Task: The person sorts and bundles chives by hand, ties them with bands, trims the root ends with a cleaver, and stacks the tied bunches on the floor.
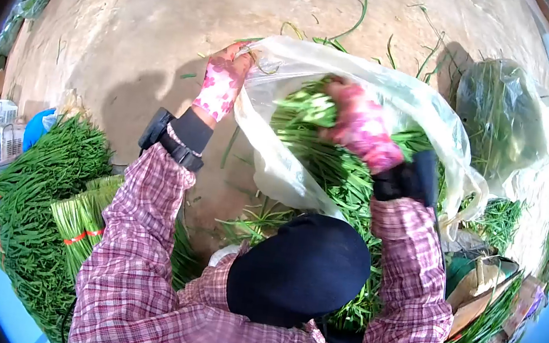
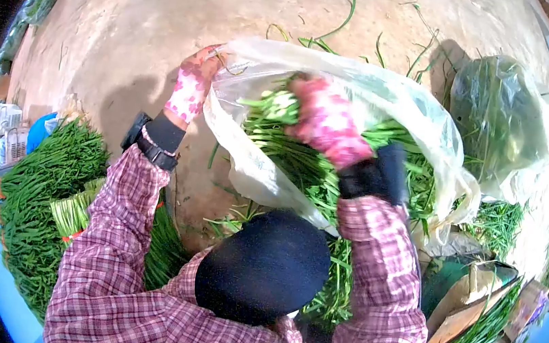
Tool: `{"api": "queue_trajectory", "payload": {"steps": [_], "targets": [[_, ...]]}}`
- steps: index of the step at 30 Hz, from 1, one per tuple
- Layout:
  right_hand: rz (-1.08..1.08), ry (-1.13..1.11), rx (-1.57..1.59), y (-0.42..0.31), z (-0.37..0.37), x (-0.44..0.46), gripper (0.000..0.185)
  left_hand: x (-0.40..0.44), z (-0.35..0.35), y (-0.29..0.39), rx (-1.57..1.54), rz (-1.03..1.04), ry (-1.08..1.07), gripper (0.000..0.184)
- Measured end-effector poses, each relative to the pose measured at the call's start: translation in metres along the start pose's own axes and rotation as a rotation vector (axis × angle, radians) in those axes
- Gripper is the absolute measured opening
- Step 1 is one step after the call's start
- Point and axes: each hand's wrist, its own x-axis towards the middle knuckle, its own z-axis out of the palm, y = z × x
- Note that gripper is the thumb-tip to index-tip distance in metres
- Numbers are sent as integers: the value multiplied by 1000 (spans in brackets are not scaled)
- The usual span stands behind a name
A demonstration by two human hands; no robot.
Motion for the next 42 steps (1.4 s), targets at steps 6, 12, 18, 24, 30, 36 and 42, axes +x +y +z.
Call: {"api": "queue_trajectory", "payload": {"steps": [6, 12, 18, 24, 30, 36, 42], "targets": [[143, 169, 514, 34, -36, -17, 60, -38, 21, 78, 919, 855, 190, 64], [-28, 219, 44, 14, -45, -22, 74, -73, 98, 60, -147, 256, -215, 25], [124, 244, -203, 1, -37, -25, 63, -64, 95, 51, -644, 32, -306, 32], [-3, 212, -276, -12, -32, -40, 55, -34, 95, 61, 386, 934, -508, 53], [7, 440, -123, -14, -43, -68, 51, -13, 154, -15, 1112, 579, -758, 24], [60, 800, 935, 17, -114, -128, 36, -3, 147, -62, 588, 374, -538, 26], [114, 1012, 1019, 56, -125, -153, 43, -55, 172, 1, 1051, 777, -378, 75]]}}
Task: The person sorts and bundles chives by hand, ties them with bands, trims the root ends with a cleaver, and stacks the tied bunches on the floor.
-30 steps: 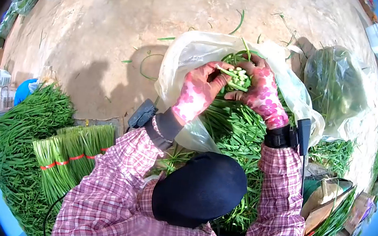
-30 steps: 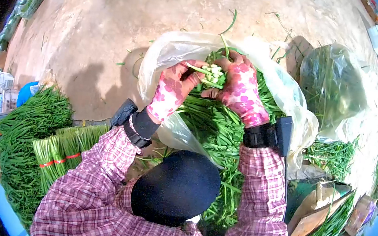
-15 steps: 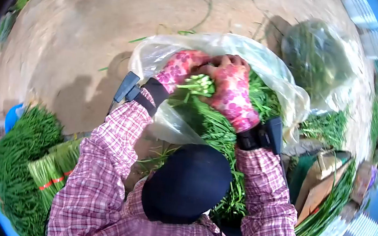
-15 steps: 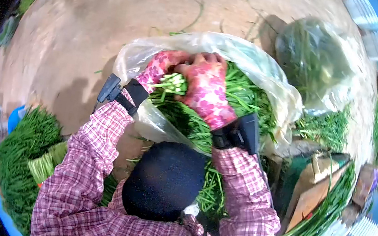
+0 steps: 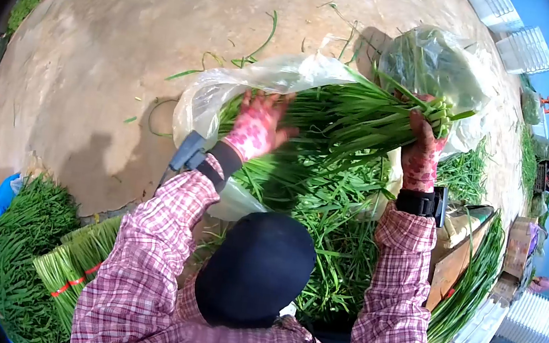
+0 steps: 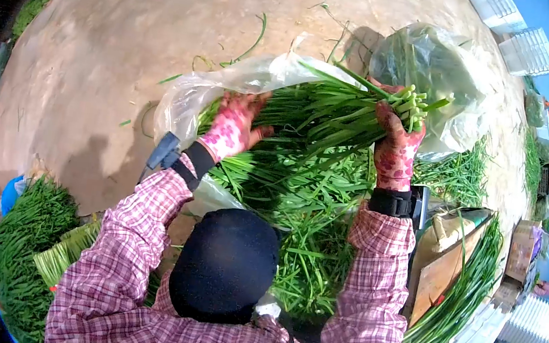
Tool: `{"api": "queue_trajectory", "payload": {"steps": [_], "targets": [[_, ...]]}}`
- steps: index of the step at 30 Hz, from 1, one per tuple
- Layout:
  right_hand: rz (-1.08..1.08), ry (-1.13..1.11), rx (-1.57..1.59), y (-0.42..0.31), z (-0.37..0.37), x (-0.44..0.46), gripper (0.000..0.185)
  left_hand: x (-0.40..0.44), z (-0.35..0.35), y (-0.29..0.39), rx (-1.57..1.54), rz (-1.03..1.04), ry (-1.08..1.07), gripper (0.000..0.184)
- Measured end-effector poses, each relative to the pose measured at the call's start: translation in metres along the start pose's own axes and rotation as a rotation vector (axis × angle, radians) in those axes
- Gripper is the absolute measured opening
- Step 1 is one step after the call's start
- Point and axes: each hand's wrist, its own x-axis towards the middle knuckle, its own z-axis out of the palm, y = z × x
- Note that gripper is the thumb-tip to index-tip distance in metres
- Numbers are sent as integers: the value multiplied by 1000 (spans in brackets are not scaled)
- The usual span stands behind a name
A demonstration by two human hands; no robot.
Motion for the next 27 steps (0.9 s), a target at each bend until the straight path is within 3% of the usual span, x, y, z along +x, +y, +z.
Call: {"api": "queue_trajectory", "payload": {"steps": [2, 4, 6, 7, 8, 10, 12, 13, 14, 16, 18, 19, 20, 22, 24, 25, 27], "targets": [[-89, -121, 153, -2, -20, 10, 39, -19, 26, -2, -60, 51, -341, 84], [-163, -136, 139, -54, -28, 9, 36, -26, 39, -7, -69, 33, -281, 83], [-85, 172, 126, -108, -60, 1, 43, -22, 39, -7, -104, 34, -305, 82], [-142, 35, 22, -133, -62, 7, 41, -19, 32, -4, -86, 18, -330, 81], [-246, 52, -36, -163, -63, 3, 39, -21, 43, -11, -99, 29, -291, 82], [-349, -226, 178, -226, -54, -10, 37, -20, 45, -9, -53, 23, -318, 83], [-297, 118, -63, -241, -94, 0, 34, -12, 23, 0, -34, -27, -505, 85], [-367, 187, -172, -227, -113, 6, 30, -3, 3, 7, 67, -35, -641, 87], [-430, 267, -283, -214, -133, 12, 27, 2, -17, 11, 136, -18, -634, 79], [-404, 330, -225, -221, -115, -6, 25, 33, -75, 17, -19, 6, -683, 75], [-531, 239, -220, -237, -100, -30, 21, 38, -144, 39, -610, 6, -531, 72], [-636, 195, -270, -246, -86, -42, 21, 36, -162, 61, -997, -33, -737, 78], [-630, 292, -296, -255, -62, -64, 23, 31, -179, 87, -1385, -79, -943, 84], [-713, 114, -345, -266, -47, -90, 22, -13, -223, 147, -1893, 35, -1383, 94], [-721, -131, -202, -259, -29, -128, 19, -52, -221, 209, -2225, 204, -1698, 101], [-726, -249, -200, -253, -20, -151, 17, -74, -230, 232, -2333, 177, -1585, 99], [-774, -471, -484, -239, -8, -202, 16, -95, -220, 258, -2596, 85, -1483, 102]]}}
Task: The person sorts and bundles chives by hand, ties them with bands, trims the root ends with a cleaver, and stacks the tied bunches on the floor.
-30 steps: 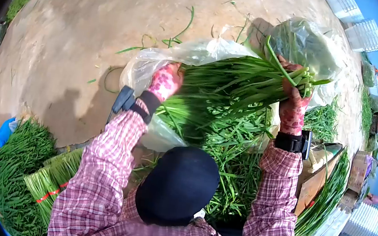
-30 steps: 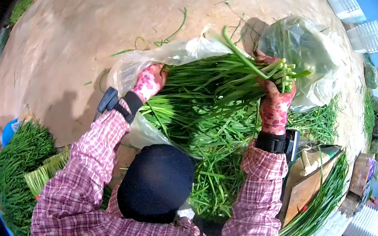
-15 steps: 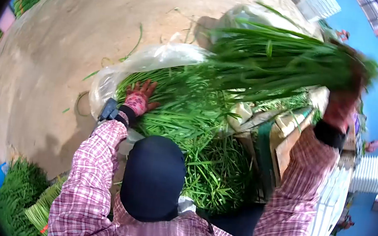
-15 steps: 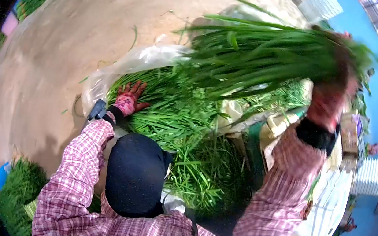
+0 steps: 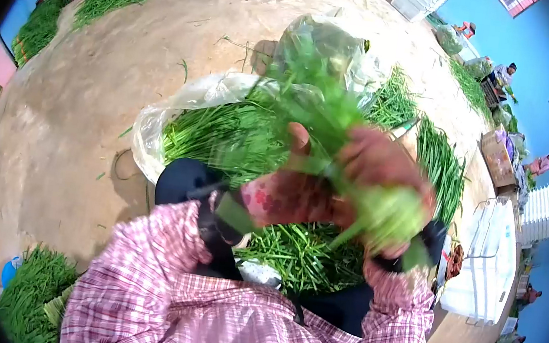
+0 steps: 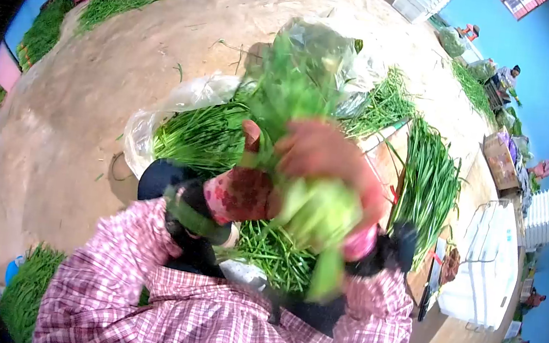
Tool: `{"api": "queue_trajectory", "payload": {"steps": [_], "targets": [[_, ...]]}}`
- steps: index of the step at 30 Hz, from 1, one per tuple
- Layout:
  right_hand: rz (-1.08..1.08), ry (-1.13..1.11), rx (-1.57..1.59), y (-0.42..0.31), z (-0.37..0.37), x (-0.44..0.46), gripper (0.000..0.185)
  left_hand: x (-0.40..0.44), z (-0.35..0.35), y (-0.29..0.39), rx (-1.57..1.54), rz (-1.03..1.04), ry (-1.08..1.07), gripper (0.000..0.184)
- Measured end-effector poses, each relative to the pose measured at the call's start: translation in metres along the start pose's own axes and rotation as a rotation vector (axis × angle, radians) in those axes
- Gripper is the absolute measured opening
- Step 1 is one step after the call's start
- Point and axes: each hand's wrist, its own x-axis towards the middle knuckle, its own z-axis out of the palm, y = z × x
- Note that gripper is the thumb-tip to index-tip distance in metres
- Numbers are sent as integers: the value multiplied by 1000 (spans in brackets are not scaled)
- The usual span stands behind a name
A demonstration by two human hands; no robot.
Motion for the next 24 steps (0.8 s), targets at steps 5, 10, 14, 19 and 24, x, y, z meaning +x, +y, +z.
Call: {"api": "queue_trajectory", "payload": {"steps": [5, 10, 14, 19, 24], "targets": [[38, -361, -382, -71, 30, -56, 30, 3, 5, -43, -53, -16, 39, 96], [61, -555, -679, -73, 29, -94, 37, 24, -4, -38, 368, -139, 331, 32], [417, -727, -819, -113, 2, -93, 57, 55, -17, -23, 789, -34, 354, 19], [1099, 370, -122, -92, -39, -119, 84, 75, -14, -24, 922, 176, 279, 55], [845, 636, 154, -63, -76, -76, 52, 122, -7, -36, 1283, 555, -129, 55]]}}
